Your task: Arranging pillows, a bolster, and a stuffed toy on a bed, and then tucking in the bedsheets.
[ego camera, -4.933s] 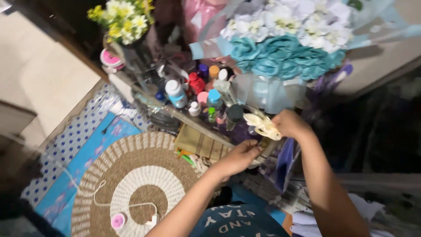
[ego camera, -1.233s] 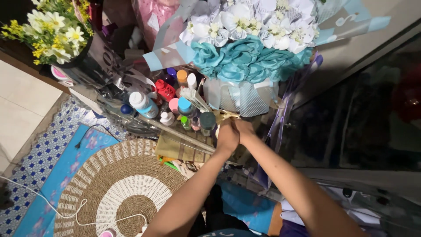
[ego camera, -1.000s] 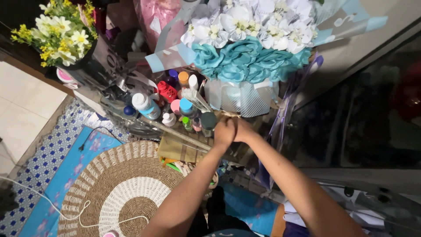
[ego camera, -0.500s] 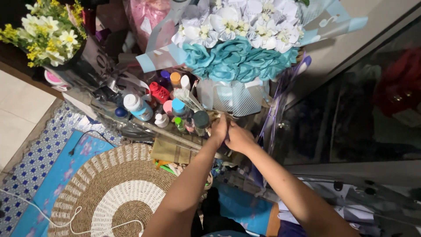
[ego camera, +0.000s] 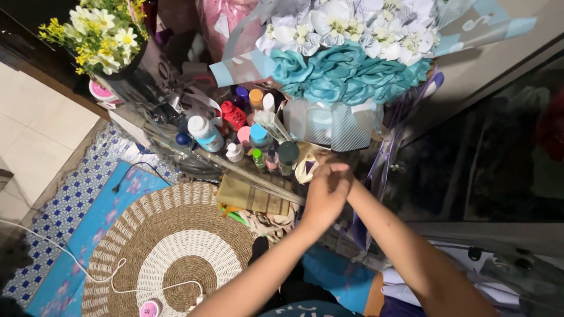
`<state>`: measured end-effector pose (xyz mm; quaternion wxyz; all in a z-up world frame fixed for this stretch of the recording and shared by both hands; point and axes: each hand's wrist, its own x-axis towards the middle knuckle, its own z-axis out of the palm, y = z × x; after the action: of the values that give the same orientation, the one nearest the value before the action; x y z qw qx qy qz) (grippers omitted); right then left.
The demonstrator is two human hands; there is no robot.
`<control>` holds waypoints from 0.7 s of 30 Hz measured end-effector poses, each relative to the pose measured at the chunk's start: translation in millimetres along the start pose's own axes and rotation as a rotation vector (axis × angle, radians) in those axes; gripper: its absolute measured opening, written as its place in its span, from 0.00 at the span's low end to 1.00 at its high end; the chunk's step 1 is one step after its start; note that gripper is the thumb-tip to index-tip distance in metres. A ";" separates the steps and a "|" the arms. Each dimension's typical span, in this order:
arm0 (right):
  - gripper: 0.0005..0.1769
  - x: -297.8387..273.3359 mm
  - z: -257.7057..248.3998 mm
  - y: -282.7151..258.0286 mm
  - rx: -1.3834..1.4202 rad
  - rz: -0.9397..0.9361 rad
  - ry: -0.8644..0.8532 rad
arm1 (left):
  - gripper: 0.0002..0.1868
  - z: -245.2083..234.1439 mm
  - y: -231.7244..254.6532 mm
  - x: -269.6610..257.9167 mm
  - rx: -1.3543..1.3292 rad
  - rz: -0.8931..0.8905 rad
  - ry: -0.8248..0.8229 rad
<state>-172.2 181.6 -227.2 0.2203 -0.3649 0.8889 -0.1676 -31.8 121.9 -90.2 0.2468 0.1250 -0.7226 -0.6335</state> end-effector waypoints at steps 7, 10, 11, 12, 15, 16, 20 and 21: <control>0.15 -18.3 -65.1 -66.3 0.077 0.043 0.006 | 0.08 -41.6 93.2 5.8 -0.113 0.138 -0.071; 0.15 -15.5 -71.5 -74.4 0.131 0.036 0.017 | 0.08 -53.8 65.7 24.1 0.028 0.185 0.007; 0.16 -15.5 -72.1 -75.7 0.157 0.033 0.021 | 0.08 -59.3 55.8 27.6 0.039 0.119 0.058; 0.17 -15.3 -72.6 -77.0 0.183 0.031 0.024 | 0.09 -64.9 45.8 31.1 0.049 0.053 0.110; 0.17 -14.6 -54.9 -37.9 0.139 -0.040 0.115 | 0.13 -82.2 8.0 39.8 -0.008 -0.142 0.188; 0.17 -23.2 -66.5 -46.5 0.135 -0.048 0.110 | 0.13 -91.4 -2.7 41.7 -0.009 -0.142 0.198; 0.20 -53.7 -116.0 -105.5 0.241 0.168 0.217 | 0.23 -129.9 -24.4 42.8 -0.145 -0.121 0.305; 0.23 -59.9 -128.5 -127.6 0.402 0.176 0.219 | 0.27 -141.3 -24.3 41.0 -0.274 -0.119 0.316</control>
<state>-126.8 156.1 -43.7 0.2045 -0.2146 0.8846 -0.3601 3.0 -23.0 -95.1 0.3340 0.2304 -0.5733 -0.7118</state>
